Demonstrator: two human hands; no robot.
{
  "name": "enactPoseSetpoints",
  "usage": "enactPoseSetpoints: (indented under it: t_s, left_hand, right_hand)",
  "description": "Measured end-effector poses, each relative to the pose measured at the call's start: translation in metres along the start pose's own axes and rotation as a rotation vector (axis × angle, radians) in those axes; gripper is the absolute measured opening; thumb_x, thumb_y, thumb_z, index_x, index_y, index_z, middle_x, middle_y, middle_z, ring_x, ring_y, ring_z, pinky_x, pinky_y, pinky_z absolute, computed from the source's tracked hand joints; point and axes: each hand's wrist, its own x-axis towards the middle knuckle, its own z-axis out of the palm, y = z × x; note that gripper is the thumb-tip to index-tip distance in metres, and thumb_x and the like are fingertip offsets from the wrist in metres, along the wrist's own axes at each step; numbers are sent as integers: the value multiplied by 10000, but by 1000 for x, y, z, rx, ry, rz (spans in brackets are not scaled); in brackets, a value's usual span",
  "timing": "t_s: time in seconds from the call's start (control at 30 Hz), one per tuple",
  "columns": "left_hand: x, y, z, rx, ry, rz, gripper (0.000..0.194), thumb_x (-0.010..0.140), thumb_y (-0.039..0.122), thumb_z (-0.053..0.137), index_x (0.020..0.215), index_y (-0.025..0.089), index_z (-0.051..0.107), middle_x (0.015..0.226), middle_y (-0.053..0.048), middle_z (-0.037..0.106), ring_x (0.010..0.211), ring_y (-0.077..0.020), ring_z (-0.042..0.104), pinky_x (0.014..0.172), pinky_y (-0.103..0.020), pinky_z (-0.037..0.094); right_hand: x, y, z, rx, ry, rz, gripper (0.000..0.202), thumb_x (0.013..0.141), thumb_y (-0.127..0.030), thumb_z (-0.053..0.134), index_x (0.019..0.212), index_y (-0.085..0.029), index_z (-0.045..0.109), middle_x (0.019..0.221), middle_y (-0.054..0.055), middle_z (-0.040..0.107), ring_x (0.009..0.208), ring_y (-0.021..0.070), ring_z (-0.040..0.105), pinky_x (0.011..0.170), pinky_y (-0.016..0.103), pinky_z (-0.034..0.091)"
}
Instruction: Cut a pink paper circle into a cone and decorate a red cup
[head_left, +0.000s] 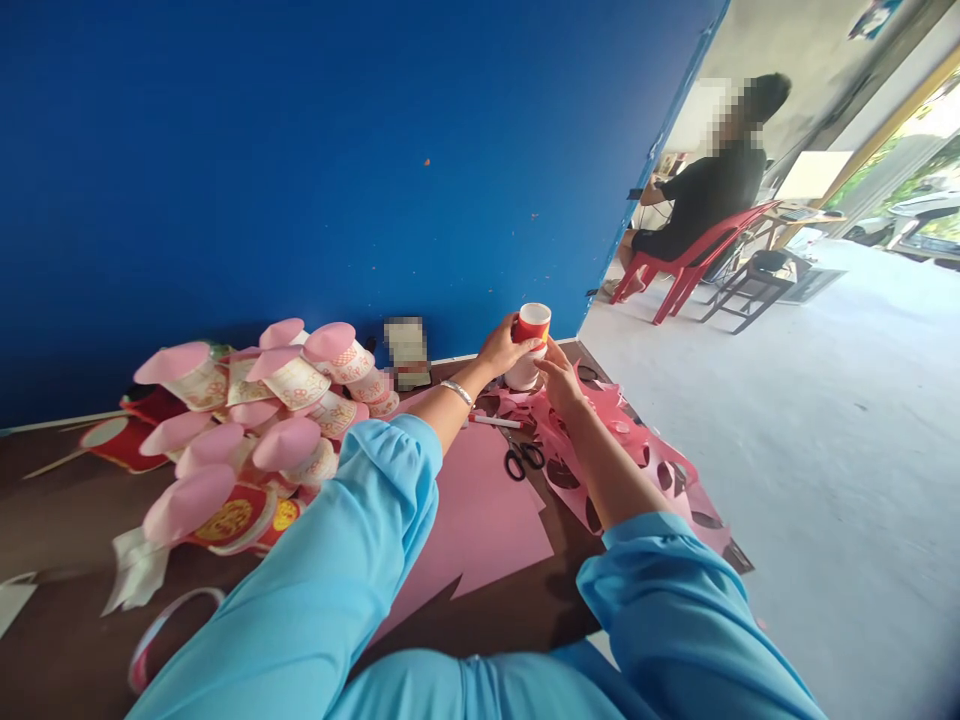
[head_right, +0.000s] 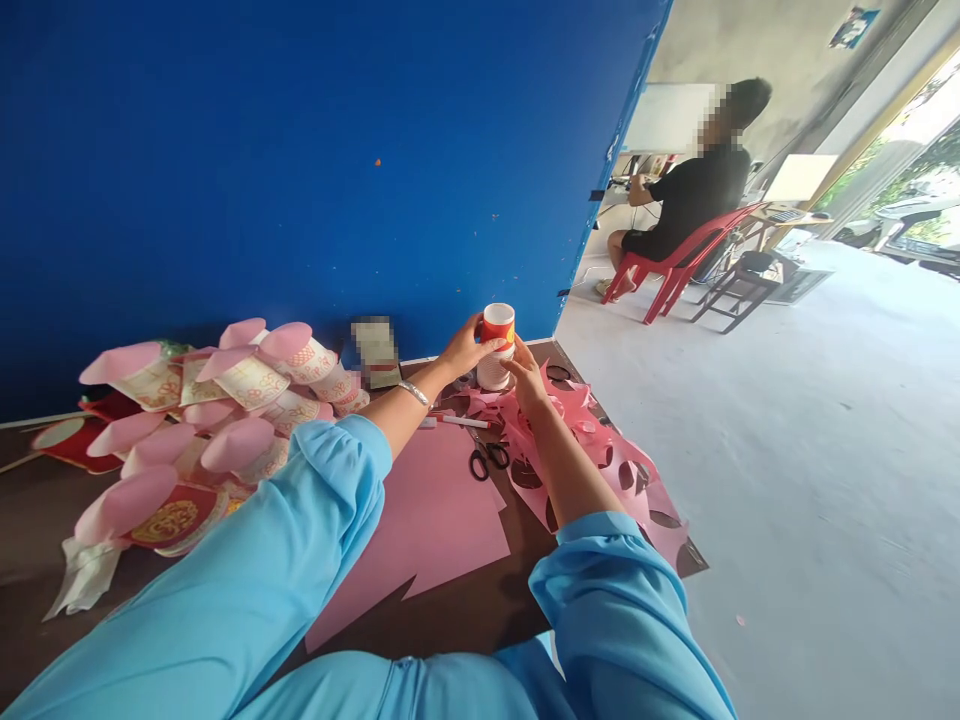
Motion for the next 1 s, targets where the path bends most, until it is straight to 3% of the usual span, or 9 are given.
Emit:
enactPoseSetpoints:
  t_s: [0.47, 0.67, 0.8, 0.9, 1.0]
  left_hand:
    - [3, 8, 2, -32, 96, 42, 480, 851, 295, 810, 1257, 159, 591, 1348, -169, 694, 1223, -286, 670, 1046, -395, 521]
    - [-3, 29, -22, -274, 228, 83, 514, 863, 372, 813, 1260, 184, 546, 1354, -162, 690, 1188, -253, 691, 977, -363, 572]
    - [-30, 44, -43, -420, 227, 178, 580, 847, 494, 818, 1254, 198, 529, 1330, -142, 687, 1224, -261, 668, 1028, -407, 558]
    - [-62, 47, -54, -455, 245, 108, 589, 802, 531, 848, 1193, 198, 561, 1277, -122, 699, 1199, -268, 665, 1034, -439, 548]
    - [-107, 42, -64, -461, 229, 56, 543, 812, 483, 851, 1196, 203, 589, 1276, -108, 696, 1205, -270, 663, 1044, -464, 547]
  right_hand:
    - [0, 0, 2, 37, 88, 82, 726, 703, -412, 688, 1404, -260, 574, 1472, 57, 653, 1376, 302, 577, 1152, 507, 458]
    - [-2, 0, 4, 10, 100, 126, 614, 687, -462, 709, 1258, -242, 664, 1330, 75, 730, 1230, 315, 656, 1039, 501, 517]
    - [-8, 1, 10, -32, 121, 121, 533, 673, -432, 716, 1156, -208, 695, 1169, 90, 774, 1070, 283, 695, 937, 443, 553]
    - [-10, -2, 12, -69, 164, 76, 493, 670, -416, 695, 1120, -214, 681, 1123, 74, 764, 1044, 260, 688, 928, 436, 561]
    - [-11, -12, 12, -106, 253, 15, 471, 663, -367, 683, 1113, -233, 644, 1169, 61, 728, 1141, 245, 660, 1020, 443, 534]
